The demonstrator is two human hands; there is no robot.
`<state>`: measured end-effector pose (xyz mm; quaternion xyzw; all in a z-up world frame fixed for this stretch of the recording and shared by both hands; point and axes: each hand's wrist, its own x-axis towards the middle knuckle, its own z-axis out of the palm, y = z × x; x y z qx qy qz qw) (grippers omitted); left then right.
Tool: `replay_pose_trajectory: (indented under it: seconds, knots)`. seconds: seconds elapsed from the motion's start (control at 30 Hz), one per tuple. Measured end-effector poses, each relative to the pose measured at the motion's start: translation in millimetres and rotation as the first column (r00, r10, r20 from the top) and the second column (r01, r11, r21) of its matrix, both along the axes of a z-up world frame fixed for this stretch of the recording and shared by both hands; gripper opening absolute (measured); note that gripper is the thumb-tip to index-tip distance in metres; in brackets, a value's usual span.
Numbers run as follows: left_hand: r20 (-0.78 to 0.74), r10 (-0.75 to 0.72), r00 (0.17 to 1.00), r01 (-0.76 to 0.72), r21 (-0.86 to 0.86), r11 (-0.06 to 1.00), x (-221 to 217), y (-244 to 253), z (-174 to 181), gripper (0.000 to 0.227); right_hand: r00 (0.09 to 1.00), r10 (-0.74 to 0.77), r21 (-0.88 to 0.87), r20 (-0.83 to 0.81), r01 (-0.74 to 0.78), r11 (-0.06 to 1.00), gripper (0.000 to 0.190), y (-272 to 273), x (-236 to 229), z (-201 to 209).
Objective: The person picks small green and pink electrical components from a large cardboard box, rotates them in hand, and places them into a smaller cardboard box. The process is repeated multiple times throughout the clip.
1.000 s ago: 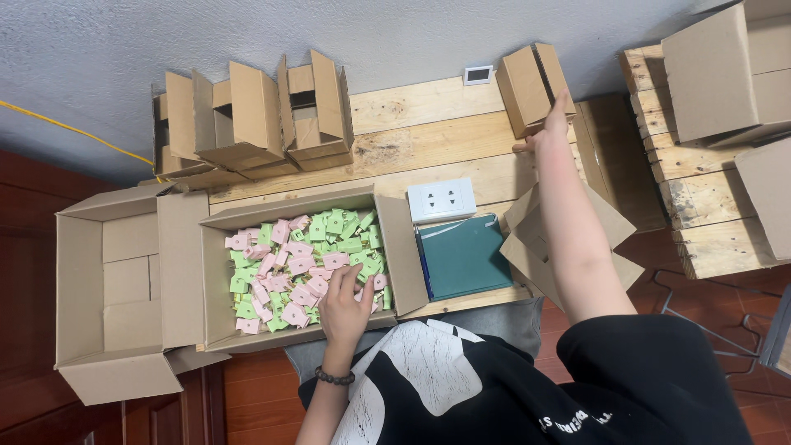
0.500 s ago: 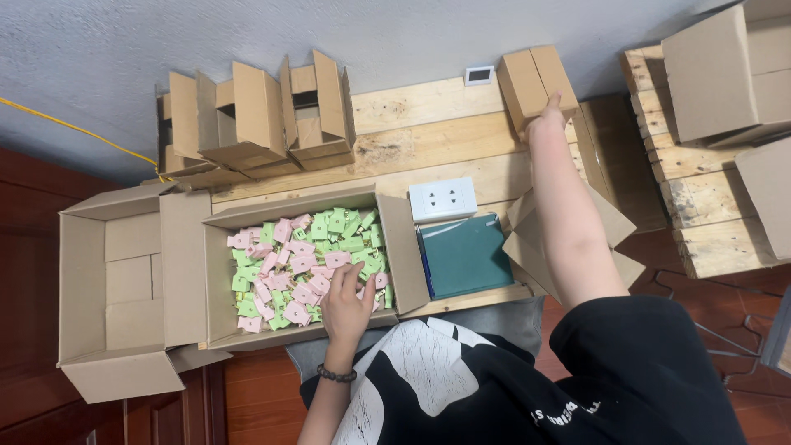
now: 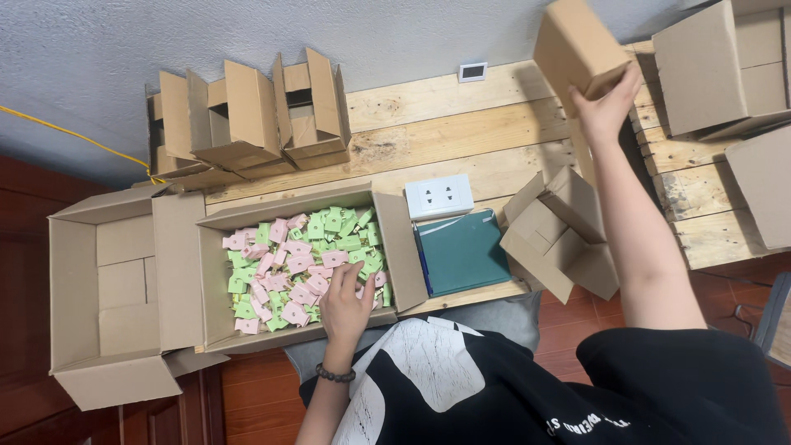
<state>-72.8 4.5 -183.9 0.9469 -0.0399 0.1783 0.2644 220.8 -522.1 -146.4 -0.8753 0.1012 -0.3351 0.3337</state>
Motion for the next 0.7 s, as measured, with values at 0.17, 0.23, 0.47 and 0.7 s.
replay_pose_trajectory:
  seconds: [0.17, 0.23, 0.47, 0.7]
  knots:
    - [-0.077, 0.035, 0.996, -0.036, -0.006, 0.999, -2, -2, -1, 0.027, 0.993, 0.113, -0.665, 0.033, -0.062, 0.744, 0.037, -31, 23, -48]
    - [-0.141, 0.118, 0.983, -0.116, 0.022, 0.993, -2, -4, 0, 0.029, 0.978, 0.125, -0.841, 0.165, 0.073, 0.536, 0.019, -33, 39, -70]
    - [-0.154, 0.150, 0.977, -0.149, 0.021, 0.989, -1, -3, -6, 0.028, 0.965, 0.188, -0.935, 0.183, 0.112, 0.337, 0.008, -23, 65, -110]
    - [-0.136, 0.135, 0.982, -0.133, 0.023, 0.991, 0, -5, -4, 0.027, 0.996, 0.084, -0.961, 0.039, 0.014, 0.277, 0.012, -2, 48, -92]
